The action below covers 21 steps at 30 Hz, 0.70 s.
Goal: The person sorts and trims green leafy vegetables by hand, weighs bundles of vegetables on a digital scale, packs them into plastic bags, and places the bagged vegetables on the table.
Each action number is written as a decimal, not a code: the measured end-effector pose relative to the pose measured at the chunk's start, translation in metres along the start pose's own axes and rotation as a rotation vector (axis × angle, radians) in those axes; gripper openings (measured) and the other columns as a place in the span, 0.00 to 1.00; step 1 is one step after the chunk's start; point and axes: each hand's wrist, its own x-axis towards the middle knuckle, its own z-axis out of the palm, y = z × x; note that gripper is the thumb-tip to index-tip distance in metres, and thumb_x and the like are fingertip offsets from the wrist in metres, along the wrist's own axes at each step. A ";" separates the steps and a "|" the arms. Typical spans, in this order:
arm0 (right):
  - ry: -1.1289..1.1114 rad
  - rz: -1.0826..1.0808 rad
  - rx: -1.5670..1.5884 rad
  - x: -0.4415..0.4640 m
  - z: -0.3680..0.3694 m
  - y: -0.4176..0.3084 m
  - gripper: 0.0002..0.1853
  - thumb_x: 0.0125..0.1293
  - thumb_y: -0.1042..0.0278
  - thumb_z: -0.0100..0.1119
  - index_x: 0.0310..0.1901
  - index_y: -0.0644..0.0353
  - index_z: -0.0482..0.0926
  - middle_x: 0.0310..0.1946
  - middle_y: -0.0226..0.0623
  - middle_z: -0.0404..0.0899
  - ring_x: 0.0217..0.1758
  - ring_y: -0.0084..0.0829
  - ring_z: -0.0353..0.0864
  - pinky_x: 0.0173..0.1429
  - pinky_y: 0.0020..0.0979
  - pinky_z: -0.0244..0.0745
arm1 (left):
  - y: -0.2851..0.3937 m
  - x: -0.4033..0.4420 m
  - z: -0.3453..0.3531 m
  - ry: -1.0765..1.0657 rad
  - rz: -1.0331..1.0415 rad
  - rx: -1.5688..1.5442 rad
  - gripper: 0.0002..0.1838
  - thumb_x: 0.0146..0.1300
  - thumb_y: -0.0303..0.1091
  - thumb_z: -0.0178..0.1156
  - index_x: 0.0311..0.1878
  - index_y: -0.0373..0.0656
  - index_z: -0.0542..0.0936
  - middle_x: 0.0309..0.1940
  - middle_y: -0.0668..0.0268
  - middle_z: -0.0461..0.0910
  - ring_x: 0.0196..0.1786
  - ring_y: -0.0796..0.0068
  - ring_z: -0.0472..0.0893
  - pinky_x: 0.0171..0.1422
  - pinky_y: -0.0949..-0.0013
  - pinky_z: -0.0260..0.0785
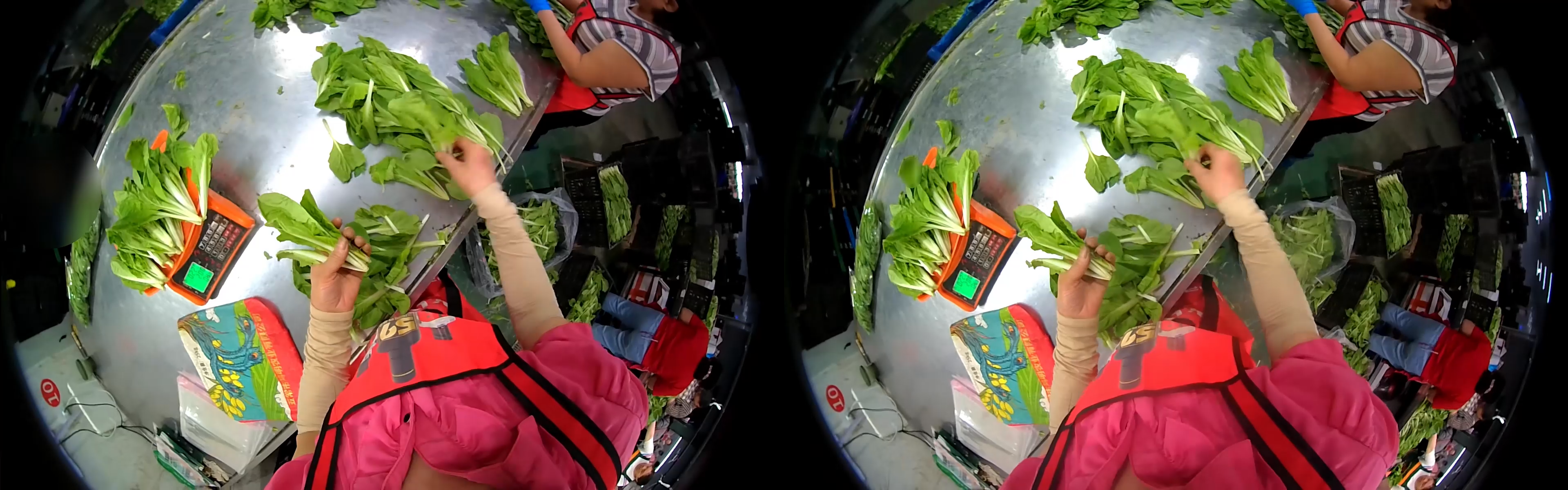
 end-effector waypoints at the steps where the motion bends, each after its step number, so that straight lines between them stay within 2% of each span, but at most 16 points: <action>1: -0.105 0.186 0.416 0.003 -0.015 -0.004 0.13 0.53 0.66 0.65 0.31 0.68 0.74 0.26 0.40 0.79 0.26 0.31 0.79 0.29 0.30 0.73 | 0.000 -0.001 0.002 0.024 0.006 0.034 0.20 0.60 0.22 0.55 0.56 0.41 0.66 0.42 0.64 0.73 0.44 0.69 0.74 0.51 0.63 0.69; 2: -0.208 0.376 0.831 0.005 -0.032 -0.011 0.13 0.55 0.67 0.64 0.30 0.68 0.73 0.24 0.38 0.78 0.23 0.27 0.78 0.25 0.26 0.72 | -0.002 -0.003 0.003 0.047 0.008 0.068 0.20 0.60 0.22 0.54 0.56 0.41 0.66 0.42 0.64 0.73 0.43 0.70 0.74 0.49 0.63 0.69; 3: -0.227 0.348 0.862 0.003 -0.048 -0.021 0.11 0.57 0.70 0.63 0.30 0.69 0.72 0.22 0.34 0.76 0.19 0.20 0.75 0.21 0.20 0.69 | -0.005 -0.004 0.004 0.043 -0.001 0.069 0.20 0.60 0.22 0.54 0.56 0.41 0.66 0.42 0.64 0.73 0.43 0.70 0.74 0.49 0.63 0.69; 6: -0.141 0.279 1.027 -0.017 -0.060 -0.045 0.11 0.56 0.70 0.64 0.30 0.69 0.72 0.21 0.33 0.75 0.19 0.19 0.74 0.22 0.21 0.69 | -0.011 0.000 0.010 0.034 0.048 0.099 0.21 0.59 0.21 0.55 0.56 0.40 0.66 0.41 0.64 0.73 0.41 0.71 0.74 0.47 0.64 0.69; 8: -0.167 0.236 0.959 -0.033 -0.057 -0.069 0.11 0.56 0.71 0.64 0.33 0.68 0.73 0.20 0.30 0.74 0.21 0.16 0.70 0.25 0.20 0.67 | -0.013 -0.003 0.015 0.032 0.108 0.159 0.21 0.58 0.20 0.56 0.55 0.39 0.66 0.40 0.64 0.73 0.39 0.72 0.74 0.46 0.65 0.69; 10: -0.234 0.200 0.890 -0.048 -0.040 -0.083 0.11 0.54 0.71 0.65 0.34 0.68 0.74 0.22 0.29 0.73 0.22 0.15 0.70 0.25 0.20 0.67 | -0.014 -0.006 0.016 0.101 0.166 0.169 0.23 0.55 0.18 0.59 0.54 0.39 0.67 0.38 0.63 0.75 0.34 0.73 0.74 0.38 0.71 0.69; 11: -0.215 0.090 0.829 -0.055 -0.024 -0.084 0.12 0.52 0.74 0.65 0.36 0.68 0.74 0.25 0.30 0.71 0.23 0.17 0.71 0.27 0.21 0.67 | -0.012 -0.009 0.016 0.112 0.205 0.239 0.24 0.55 0.18 0.59 0.55 0.40 0.66 0.39 0.64 0.74 0.35 0.74 0.74 0.37 0.71 0.69; 12: -0.247 0.077 0.853 -0.061 -0.022 -0.098 0.12 0.52 0.74 0.65 0.36 0.68 0.74 0.25 0.30 0.71 0.23 0.17 0.71 0.27 0.21 0.67 | -0.010 -0.012 0.015 0.127 0.241 0.310 0.24 0.55 0.19 0.59 0.55 0.41 0.66 0.40 0.65 0.74 0.36 0.76 0.74 0.37 0.71 0.68; 14: -0.168 -0.294 0.609 -0.073 -0.027 -0.129 0.12 0.50 0.79 0.63 0.38 0.68 0.75 0.28 0.33 0.69 0.24 0.21 0.72 0.28 0.23 0.68 | -0.004 -0.019 0.020 0.175 0.279 0.329 0.23 0.53 0.18 0.60 0.53 0.40 0.67 0.42 0.64 0.75 0.37 0.76 0.75 0.35 0.73 0.69; 15: -0.190 -0.337 0.624 -0.082 -0.017 -0.134 0.15 0.48 0.83 0.60 0.41 0.67 0.74 0.30 0.38 0.69 0.27 0.31 0.74 0.31 0.28 0.70 | -0.001 -0.022 0.012 0.153 0.291 0.417 0.20 0.55 0.18 0.59 0.51 0.39 0.69 0.44 0.63 0.76 0.38 0.76 0.75 0.36 0.73 0.69; 16: -0.206 -0.351 0.647 -0.087 -0.013 -0.142 0.15 0.48 0.83 0.60 0.41 0.67 0.74 0.30 0.38 0.69 0.27 0.31 0.74 0.31 0.28 0.70 | 0.001 -0.024 0.011 0.173 0.314 0.424 0.20 0.55 0.18 0.59 0.51 0.39 0.69 0.44 0.63 0.76 0.38 0.76 0.75 0.36 0.73 0.69; 18: -0.095 -0.546 0.522 -0.096 -0.009 -0.156 0.18 0.47 0.85 0.58 0.43 0.65 0.74 0.32 0.41 0.69 0.31 0.38 0.75 0.33 0.33 0.71 | 0.004 -0.029 0.020 0.193 0.371 0.280 0.17 0.51 0.17 0.62 0.45 0.36 0.74 0.39 0.63 0.78 0.33 0.77 0.76 0.32 0.76 0.69; 19: -0.105 -0.557 0.535 -0.100 -0.009 -0.160 0.18 0.46 0.84 0.57 0.43 0.64 0.73 0.33 0.43 0.70 0.33 0.44 0.74 0.35 0.35 0.71 | 0.006 -0.034 0.019 0.204 0.386 0.304 0.16 0.52 0.20 0.63 0.45 0.36 0.74 0.39 0.62 0.79 0.32 0.78 0.75 0.31 0.76 0.67; 21: -0.120 -0.607 0.565 -0.104 -0.006 -0.160 0.17 0.46 0.84 0.58 0.41 0.64 0.73 0.34 0.44 0.70 0.34 0.44 0.75 0.36 0.33 0.71 | 0.011 -0.041 0.015 0.214 0.380 0.303 0.15 0.53 0.21 0.63 0.45 0.35 0.74 0.36 0.64 0.78 0.30 0.79 0.74 0.30 0.76 0.66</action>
